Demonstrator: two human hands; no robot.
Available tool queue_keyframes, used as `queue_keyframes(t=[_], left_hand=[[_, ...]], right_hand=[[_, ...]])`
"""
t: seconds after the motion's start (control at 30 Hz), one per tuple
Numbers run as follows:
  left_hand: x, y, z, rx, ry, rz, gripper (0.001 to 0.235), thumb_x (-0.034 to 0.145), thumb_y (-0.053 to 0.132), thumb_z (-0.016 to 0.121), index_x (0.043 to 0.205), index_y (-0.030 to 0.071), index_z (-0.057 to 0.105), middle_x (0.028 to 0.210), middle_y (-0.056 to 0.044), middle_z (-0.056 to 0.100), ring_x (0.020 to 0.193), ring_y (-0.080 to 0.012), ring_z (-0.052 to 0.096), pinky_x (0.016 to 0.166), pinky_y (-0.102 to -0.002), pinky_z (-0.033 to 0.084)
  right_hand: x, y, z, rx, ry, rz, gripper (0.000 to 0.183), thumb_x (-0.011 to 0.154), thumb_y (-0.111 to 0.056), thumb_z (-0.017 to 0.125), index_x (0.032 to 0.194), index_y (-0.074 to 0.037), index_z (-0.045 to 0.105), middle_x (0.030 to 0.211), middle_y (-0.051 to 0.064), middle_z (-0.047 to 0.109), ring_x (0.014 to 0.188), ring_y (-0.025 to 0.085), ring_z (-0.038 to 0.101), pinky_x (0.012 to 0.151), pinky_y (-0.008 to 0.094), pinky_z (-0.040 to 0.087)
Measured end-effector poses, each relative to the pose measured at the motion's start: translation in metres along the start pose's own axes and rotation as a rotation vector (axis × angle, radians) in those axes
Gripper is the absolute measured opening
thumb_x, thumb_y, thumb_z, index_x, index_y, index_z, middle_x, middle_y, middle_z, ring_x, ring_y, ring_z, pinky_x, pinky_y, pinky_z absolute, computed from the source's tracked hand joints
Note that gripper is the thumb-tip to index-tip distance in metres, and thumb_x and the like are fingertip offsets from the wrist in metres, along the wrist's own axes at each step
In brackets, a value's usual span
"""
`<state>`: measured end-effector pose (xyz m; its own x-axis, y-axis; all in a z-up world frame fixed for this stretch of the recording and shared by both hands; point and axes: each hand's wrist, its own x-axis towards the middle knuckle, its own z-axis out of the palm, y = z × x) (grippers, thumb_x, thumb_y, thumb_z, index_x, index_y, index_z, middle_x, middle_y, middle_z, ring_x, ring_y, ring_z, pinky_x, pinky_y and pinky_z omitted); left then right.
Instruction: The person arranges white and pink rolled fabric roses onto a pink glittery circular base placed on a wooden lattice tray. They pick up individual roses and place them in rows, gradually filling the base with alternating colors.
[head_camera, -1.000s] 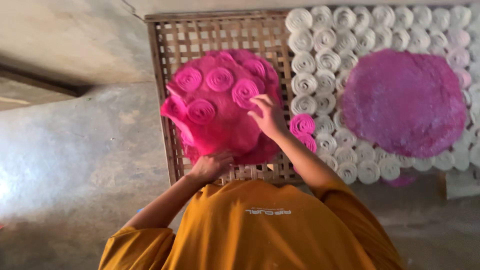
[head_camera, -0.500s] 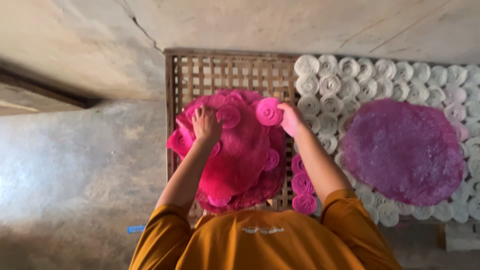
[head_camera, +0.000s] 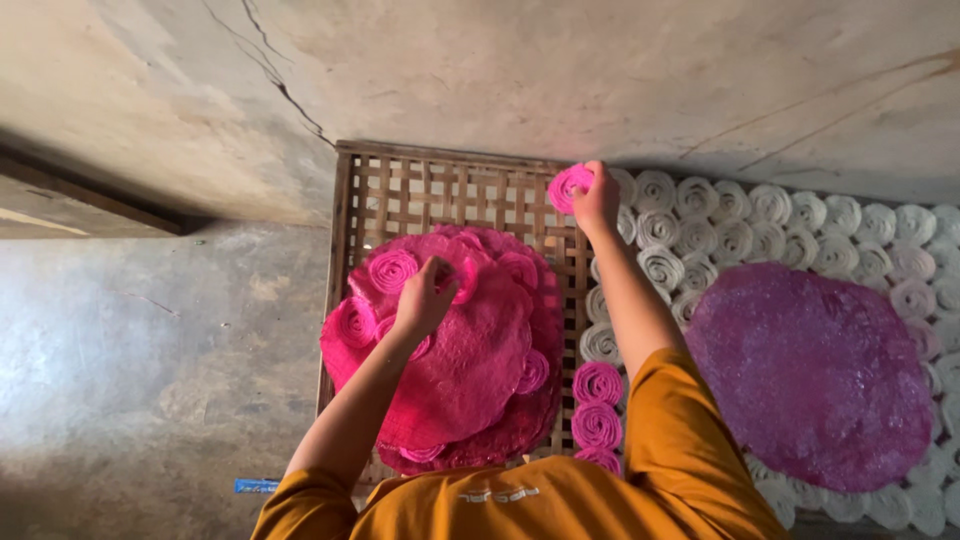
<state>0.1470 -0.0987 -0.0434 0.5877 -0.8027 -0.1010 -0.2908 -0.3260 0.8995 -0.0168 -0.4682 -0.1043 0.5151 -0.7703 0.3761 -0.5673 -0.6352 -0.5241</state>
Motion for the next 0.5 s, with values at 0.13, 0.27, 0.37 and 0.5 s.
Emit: queue_keyframes(t=[0.13,0.27,0.37,0.5], left_hand=[[0.011,0.02,0.002,-0.15,0.073,0.04,0.029,0.087,0.014,0.076,0.111,0.004,0.064,0.101,-0.013,0.076,0.093,-0.0258,0.076,0.082,-0.036,0.061],[0.025,0.067,0.007,-0.131,0.094,-0.044,0.024,0.097,0.021,0.073,0.114,0.006,0.067,0.104,-0.011,0.077,0.094,-0.0221,0.077,0.08,-0.035,0.062],[0.024,0.091,0.005,-0.171,-0.028,0.182,0.039,0.087,0.02,0.077,0.12,0.007,0.063,0.114,-0.014,0.071,0.095,-0.0226,0.074,0.079,-0.036,0.062],[0.007,0.067,-0.026,0.12,0.142,-0.049,0.037,0.09,0.02,0.073,0.126,0.014,0.068,0.116,-0.011,0.07,0.098,-0.0279,0.07,0.082,-0.042,0.059]], right_hand=[[-0.025,-0.032,-0.009,0.26,-0.163,-0.045,0.036,0.086,-0.007,0.079,0.116,0.001,0.062,0.103,0.022,0.068,0.091,0.041,0.066,0.081,0.048,0.053],[-0.06,-0.086,-0.019,1.174,-0.672,0.631,0.028,0.097,-0.016,0.07,0.118,0.001,0.065,0.1,0.017,0.071,0.085,0.029,0.07,0.078,0.04,0.058],[-0.073,-0.109,-0.024,1.356,-0.801,0.804,0.034,0.1,-0.025,0.062,0.123,-0.001,0.068,0.099,0.013,0.074,0.084,0.021,0.074,0.077,0.033,0.063],[-0.046,-0.095,-0.004,1.055,-0.579,0.708,0.035,0.091,-0.012,0.069,0.126,-0.008,0.07,0.098,0.003,0.072,0.079,0.013,0.068,0.056,0.026,0.044]])
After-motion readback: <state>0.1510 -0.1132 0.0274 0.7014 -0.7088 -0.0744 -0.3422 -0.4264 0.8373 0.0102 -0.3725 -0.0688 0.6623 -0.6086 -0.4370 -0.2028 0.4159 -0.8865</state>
